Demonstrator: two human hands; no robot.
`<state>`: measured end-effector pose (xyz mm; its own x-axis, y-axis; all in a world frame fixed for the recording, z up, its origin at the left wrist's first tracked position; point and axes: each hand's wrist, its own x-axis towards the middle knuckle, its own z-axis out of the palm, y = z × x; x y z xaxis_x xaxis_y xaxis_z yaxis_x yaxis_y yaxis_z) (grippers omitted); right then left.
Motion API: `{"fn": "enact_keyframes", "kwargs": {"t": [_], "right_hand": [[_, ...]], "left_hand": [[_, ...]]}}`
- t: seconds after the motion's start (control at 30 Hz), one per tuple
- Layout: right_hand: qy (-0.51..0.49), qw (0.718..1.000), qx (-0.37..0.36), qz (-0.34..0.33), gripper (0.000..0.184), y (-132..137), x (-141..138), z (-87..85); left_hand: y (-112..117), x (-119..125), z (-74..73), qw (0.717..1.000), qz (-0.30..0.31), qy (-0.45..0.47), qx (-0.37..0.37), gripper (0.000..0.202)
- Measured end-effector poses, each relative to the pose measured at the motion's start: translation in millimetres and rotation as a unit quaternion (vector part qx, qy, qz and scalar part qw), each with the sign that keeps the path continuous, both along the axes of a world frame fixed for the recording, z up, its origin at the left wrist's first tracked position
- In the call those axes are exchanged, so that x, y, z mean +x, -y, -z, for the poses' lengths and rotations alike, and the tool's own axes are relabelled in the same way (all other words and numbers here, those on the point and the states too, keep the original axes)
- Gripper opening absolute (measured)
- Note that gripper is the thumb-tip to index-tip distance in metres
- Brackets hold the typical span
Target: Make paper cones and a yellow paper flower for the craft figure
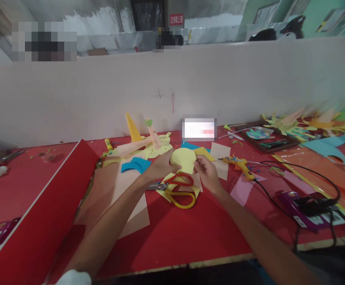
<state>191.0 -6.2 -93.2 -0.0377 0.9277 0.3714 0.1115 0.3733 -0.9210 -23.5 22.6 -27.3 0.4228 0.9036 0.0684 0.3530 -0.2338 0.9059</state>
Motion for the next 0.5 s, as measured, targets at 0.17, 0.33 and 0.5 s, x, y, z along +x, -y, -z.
{"fn": "enact_keyframes", "kwargs": {"t": [0.17, 0.33, 0.5], "right_hand": [[0.256, 0.960, 0.029, -0.114, 0.030, 10, -6, 1.2], [0.473, 0.855, 0.142, -0.161, 0.051, 26, -22, 7.3], [0.534, 0.820, 0.157, -0.132, 0.052, 27, -32, 20.8]], "left_hand": [[-13, -9, 1.2, 0.991, -0.096, 0.017, 0.092, 0.044], [-20, -13, 2.2, 0.984, -0.127, 0.069, 0.100, 0.051], [-19, -12, -0.7, 0.977, -0.153, 0.094, 0.116, 0.049]]}}
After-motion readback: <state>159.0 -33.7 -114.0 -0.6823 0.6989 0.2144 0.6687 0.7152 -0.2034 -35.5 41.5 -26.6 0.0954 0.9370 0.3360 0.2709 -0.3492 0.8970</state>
